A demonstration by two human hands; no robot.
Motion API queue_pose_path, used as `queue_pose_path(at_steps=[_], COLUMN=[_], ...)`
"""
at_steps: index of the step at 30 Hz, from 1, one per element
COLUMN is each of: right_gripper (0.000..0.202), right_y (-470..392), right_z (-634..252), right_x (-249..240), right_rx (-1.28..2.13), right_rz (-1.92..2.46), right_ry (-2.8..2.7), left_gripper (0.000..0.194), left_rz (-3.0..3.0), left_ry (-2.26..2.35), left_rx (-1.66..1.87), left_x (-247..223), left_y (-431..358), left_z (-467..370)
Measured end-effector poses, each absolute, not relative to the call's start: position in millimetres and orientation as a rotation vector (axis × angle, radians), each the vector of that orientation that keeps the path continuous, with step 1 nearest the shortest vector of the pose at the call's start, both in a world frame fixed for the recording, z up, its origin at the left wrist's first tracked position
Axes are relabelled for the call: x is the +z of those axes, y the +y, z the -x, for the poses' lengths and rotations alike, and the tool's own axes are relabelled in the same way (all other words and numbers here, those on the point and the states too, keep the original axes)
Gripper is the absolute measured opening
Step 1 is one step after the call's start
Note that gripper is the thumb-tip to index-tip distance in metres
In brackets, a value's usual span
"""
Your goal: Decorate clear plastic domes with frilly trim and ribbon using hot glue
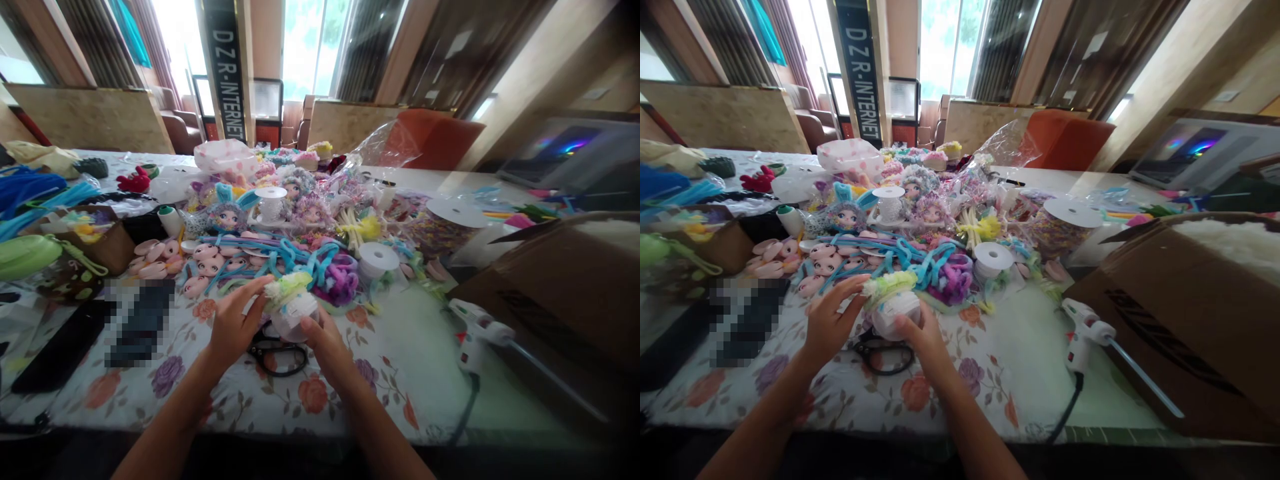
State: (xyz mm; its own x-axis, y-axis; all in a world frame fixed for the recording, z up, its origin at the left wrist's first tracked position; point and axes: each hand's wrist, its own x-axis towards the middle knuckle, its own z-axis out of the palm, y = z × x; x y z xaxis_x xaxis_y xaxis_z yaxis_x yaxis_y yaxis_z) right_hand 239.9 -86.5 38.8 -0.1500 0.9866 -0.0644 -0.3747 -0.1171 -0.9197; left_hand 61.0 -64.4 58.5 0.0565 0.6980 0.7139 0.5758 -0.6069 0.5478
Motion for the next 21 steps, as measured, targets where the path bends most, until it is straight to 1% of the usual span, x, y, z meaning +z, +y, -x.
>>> queue_pose_path(at_steps=[3,6,12,16,17,19,21], right_gripper=[0.048,0.045,0.054,0.054,0.052,0.048,0.048], right_y=[-90.2,-92.5,-90.2,-90.1,-90.5,-91.4,-91.6], right_z=[-240.2,-240.9,-244.1,-241.6,-240.1,-237.2,-235.2], right_x=[40.2,40.5,40.3,37.8,36.4,33.1,29.8], right_rx=[1.705,1.778,1.879,1.861,1.833,1.758,1.687], right_rz=[0.813,0.738,0.672,0.681,0.692,0.711,0.726], right_ry=[-0.875,-0.805,-0.668,-0.659,-0.671,-0.704,-0.747], left_gripper=[0.024,0.025,0.025,0.033,0.031,0.021,0.024], left_rz=[-1.968,-1.659,-1.451,-1.584,-1.662,-1.788,-1.884], left_ry=[1.324,1.323,1.550,1.543,1.488,1.369,1.349], left_rx=[1.598,1.658,1.765,1.712,1.682,1.612,1.536], left_x=[62.6,65.3,61.5,61.0,62.6,67.3,72.3], left_y=[-64.1,-62.9,-59.7,-60.5,-61.3,-63.5,-66.0], left_z=[-61.9,-61.3,-45.2,-44.6,-48.0,-57.7,-68.5])
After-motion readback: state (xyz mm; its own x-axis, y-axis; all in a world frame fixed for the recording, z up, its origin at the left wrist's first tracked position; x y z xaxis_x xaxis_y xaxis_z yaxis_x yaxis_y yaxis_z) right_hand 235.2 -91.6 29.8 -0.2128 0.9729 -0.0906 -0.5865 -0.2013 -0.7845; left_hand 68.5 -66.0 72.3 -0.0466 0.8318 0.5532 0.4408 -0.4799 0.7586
